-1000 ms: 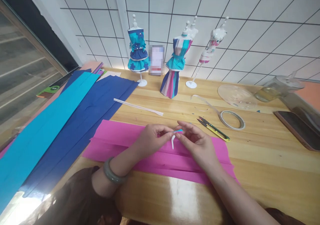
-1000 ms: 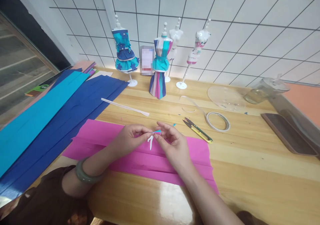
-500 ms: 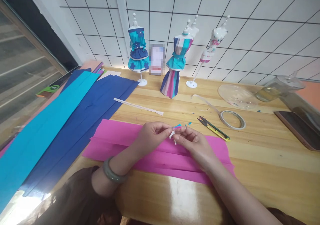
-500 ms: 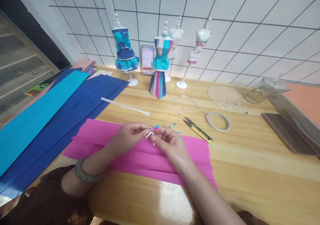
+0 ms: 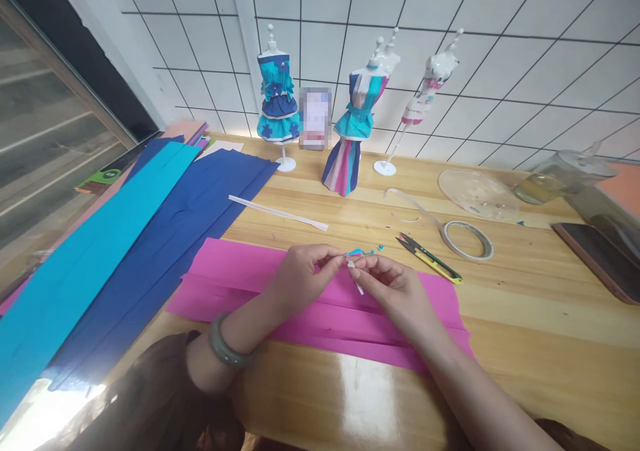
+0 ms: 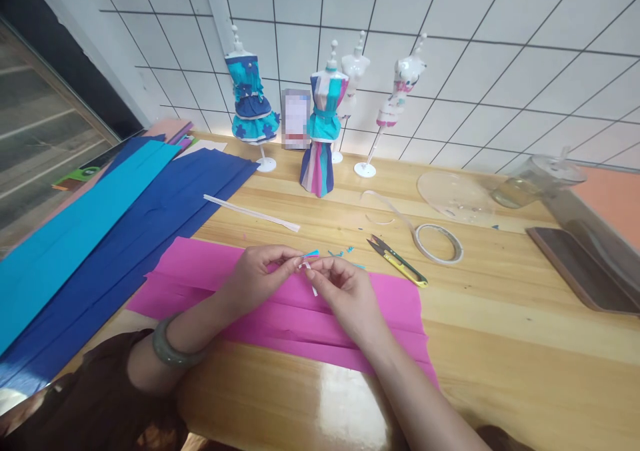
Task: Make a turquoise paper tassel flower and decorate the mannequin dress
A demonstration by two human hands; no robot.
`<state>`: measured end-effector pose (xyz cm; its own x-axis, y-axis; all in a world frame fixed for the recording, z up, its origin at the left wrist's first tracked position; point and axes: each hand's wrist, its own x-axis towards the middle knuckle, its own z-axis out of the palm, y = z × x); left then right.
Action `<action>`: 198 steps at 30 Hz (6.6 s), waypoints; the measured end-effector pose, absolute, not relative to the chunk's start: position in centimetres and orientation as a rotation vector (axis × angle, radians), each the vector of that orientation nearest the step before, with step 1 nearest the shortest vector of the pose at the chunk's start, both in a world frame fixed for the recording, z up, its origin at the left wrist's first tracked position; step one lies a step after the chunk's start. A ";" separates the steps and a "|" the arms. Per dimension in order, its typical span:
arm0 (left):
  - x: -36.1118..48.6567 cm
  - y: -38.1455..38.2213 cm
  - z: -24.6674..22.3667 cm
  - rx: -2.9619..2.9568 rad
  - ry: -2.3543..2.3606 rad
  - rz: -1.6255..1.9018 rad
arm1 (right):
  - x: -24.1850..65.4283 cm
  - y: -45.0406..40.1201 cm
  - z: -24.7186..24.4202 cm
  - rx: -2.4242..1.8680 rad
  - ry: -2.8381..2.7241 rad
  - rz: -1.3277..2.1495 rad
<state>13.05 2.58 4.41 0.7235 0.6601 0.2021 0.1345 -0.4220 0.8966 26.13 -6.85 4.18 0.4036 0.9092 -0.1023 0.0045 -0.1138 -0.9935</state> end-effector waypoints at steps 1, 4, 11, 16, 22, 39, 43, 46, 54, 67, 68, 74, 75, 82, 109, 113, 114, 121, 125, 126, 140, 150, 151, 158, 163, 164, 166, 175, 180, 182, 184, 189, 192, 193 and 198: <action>13.1 2.5 4.4 1.961 0.612 0.682 | 26.1 -6.9 4.2 -1.472 -0.857 0.968; 13.1 2.5 4.4 1.955 0.632 0.682 | 26.0 -6.8 4.1 -1.481 -0.844 0.972; 13.3 2.6 4.2 1.615 0.623 0.559 | 26.3 -6.8 3.8 -1.464 -0.856 0.955; 13.4 2.8 4.0 1.394 0.574 0.523 | 26.3 -6.8 3.7 -1.450 -0.882 0.962; 13.2 2.9 3.9 1.272 0.508 0.444 | 26.4 -6.7 3.6 -1.393 -0.907 0.968; 13.4 3.1 3.4 1.196 0.501 0.395 | 26.4 -6.9 3.4 -1.362 -0.910 0.977; 13.4 2.9 3.2 1.261 0.522 0.438 | 26.2 -7.0 3.5 -1.382 -0.908 0.908; 13.3 2.7 3.3 1.417 0.582 0.529 | 26.1 -7.1 3.5 -1.426 -0.888 0.871; 13.3 2.3 3.3 1.651 0.644 0.607 | 26.1 -7.2 3.2 -1.516 -0.909 0.837; 13.4 2.8 2.6 1.613 0.703 0.522 | 26.3 -7.3 3.3 -1.573 -0.829 0.913; 13.5 2.8 2.5 1.599 0.696 0.543 | 26.3 -7.3 3.3 -1.569 -0.825 0.928; 13.5 2.6 3.1 1.543 0.556 0.558 | 26.5 -7.2 3.1 -1.557 -0.834 0.968; 13.5 2.6 3.2 1.563 0.550 0.558 | 26.5 -7.2 3.0 -1.557 -0.838 0.969; 13.5 2.4 3.5 1.692 0.573 0.693 | 26.9 -7.0 3.3 -1.503 -0.858 1.019; 13.4 2.6 3.3 1.460 0.470 0.425 | 26.3 -7.3 4.0 -1.536 -0.819 0.933; 13.4 2.8 3.2 1.472 0.468 0.389 | 26.1 -7.4 4.0 -1.524 -0.839 0.939; 13.3 2.8 3.2 1.481 0.462 0.390 | 26.1 -7.3 4.0 -1.529 -0.848 0.939; 13.1 2.8 4.1 1.596 0.500 0.434 | 27.0 -7.0 4.1 -1.559 -0.893 0.894; 13.1 2.7 4.0 1.650 0.570 0.466 | 27.3 -6.9 4.0 -1.547 -0.873 0.981; 13.1 2.7 4.0 1.641 0.561 0.466 | 27.3 -6.8 4.0 -1.537 -0.866 1.001; 13.2 2.6 4.3 1.770 0.635 0.628 | 26.2 -7.7 4.4 -1.615 -1.055 0.661; 13.4 2.8 4.0 1.896 0.607 0.748 | 26.2 -7.6 3.8 -1.677 -1.145 0.733; 13.4 2.8 3.9 1.848 0.602 0.766 | 26.3 -7.6 3.7 -1.680 -1.133 0.734; 13.6 2.9 4.2 1.525 0.619 0.610 | 26.3 -7.5 3.7 -1.658 -1.137 0.760; 13.5 3.1 4.4 1.348 0.576 0.570 | 26.4 -7.3 3.6 -1.612 -1.095 0.749; 13.5 3.2 4.3 1.299 0.571 0.561 | 26.4 -7.2 3.6 -1.610 -1.072 0.742; 13.5 3.3 4.3 1.223 0.559 0.554 | 26.6 -7.1 3.3 -1.611 -1.035 0.762; 13.4 3.5 3.7 1.087 0.504 0.520 | 26.9 -7.1 3.1 -1.639 -1.092 0.773; 13.5 3.4 4.0 0.997 0.496 0.492 | 26.9 -7.0 2.7 -1.678 -1.157 0.769; 13.5 3.4 4.1 0.972 0.478 0.498 | 27.3 -7.0 2.7 -1.727 -1.186 0.731; 13.5 3.4 4.0 0.959 0.460 0.509 | 28.0 -7.1 2.9 -1.832 -1.215 0.610; 13.4 3.5 3.6 0.989 0.460 0.504 | 31.5 -8.1 4.4 -2.376 -1.387 -0.046; 13.4 3.4 3.6 1.036 0.455 0.480 | 33.6 -9.0 4.6 -2.731 -1.550 -0.243; 13.4 3.4 3.6 1.054 0.452 0.469 | 34.1 -9.2 4.5 -2.816 -1.608 -0.271; 13.5 3.2 4.0 1.102 0.457 0.397 | 36.4 -10.2 4.1 -2.742 -1.785 -0.226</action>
